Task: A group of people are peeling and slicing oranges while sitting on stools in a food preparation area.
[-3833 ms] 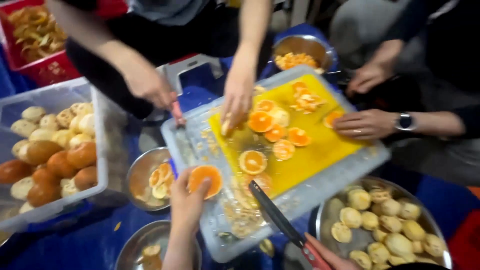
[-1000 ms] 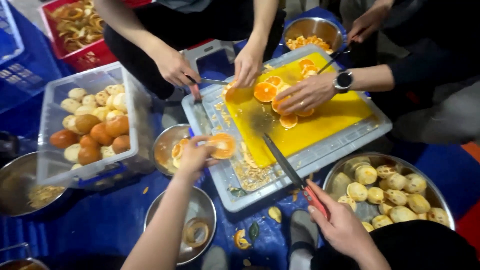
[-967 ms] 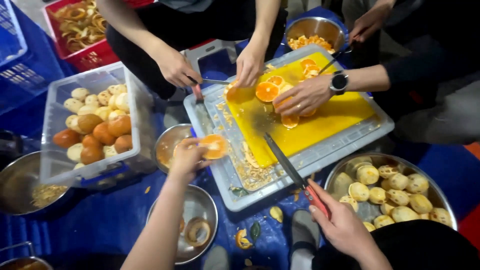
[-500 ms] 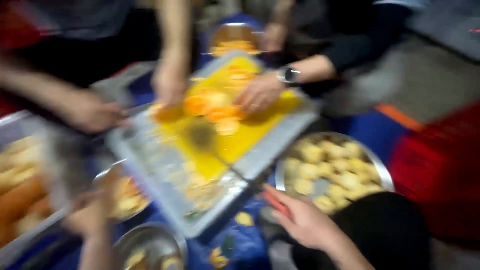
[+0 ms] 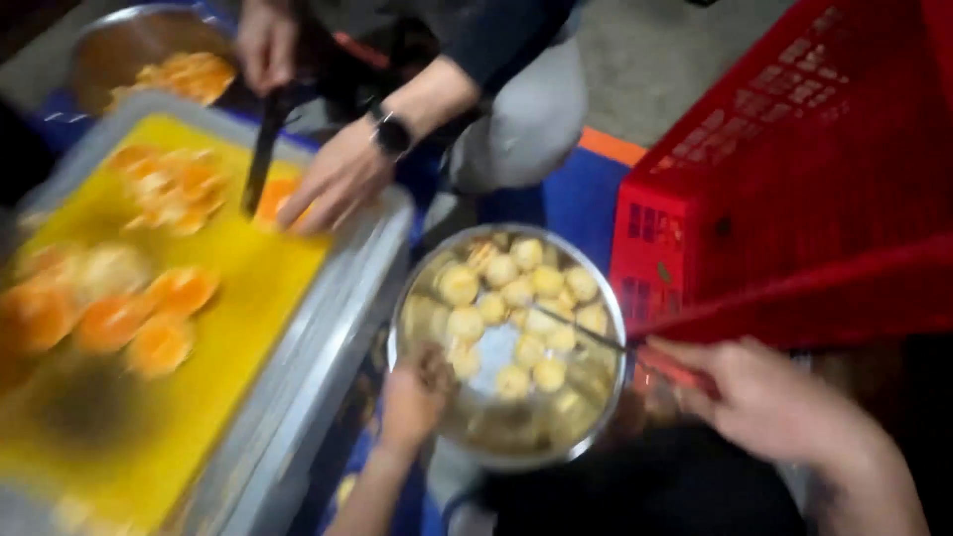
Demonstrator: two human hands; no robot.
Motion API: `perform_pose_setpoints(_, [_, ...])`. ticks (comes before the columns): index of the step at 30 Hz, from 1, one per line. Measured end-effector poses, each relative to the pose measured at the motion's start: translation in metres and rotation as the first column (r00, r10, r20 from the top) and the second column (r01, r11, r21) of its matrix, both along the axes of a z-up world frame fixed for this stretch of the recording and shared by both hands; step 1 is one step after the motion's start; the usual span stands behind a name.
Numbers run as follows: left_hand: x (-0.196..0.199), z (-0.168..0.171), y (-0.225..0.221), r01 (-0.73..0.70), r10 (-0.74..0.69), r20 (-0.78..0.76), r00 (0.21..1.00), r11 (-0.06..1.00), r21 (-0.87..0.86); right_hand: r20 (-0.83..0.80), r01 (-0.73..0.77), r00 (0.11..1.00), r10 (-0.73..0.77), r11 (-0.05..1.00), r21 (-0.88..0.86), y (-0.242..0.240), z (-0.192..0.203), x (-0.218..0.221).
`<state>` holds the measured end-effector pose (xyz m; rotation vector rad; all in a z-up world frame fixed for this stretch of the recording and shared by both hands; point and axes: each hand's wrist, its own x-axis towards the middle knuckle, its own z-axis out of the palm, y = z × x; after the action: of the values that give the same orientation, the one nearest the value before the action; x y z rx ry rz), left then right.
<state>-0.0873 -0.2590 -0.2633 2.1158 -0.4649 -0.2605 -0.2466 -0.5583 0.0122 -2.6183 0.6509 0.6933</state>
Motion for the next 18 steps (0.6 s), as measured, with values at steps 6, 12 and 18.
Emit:
perform_pose_setpoints(6, [0.017,-0.089,-0.147,0.534,-0.588,-0.091,0.804,0.647,0.545,-0.432,0.314,0.849,-0.304,0.948,-0.051,-0.053,-0.08,-0.012])
perform_pose_setpoints(12, [-0.028,-0.146,-0.26,0.27,-0.614,0.215,0.76,0.599,0.754,-0.354,0.404,0.823,-0.444,0.896,-0.184,-0.099,-0.284,-0.069])
perform_pose_setpoints(18, [-0.021,-0.145,-0.247,0.329,-0.654,0.189,0.733,0.584,0.742,0.211,0.345,0.937,-0.279,0.834,-0.43,-0.01,-0.521,0.065])
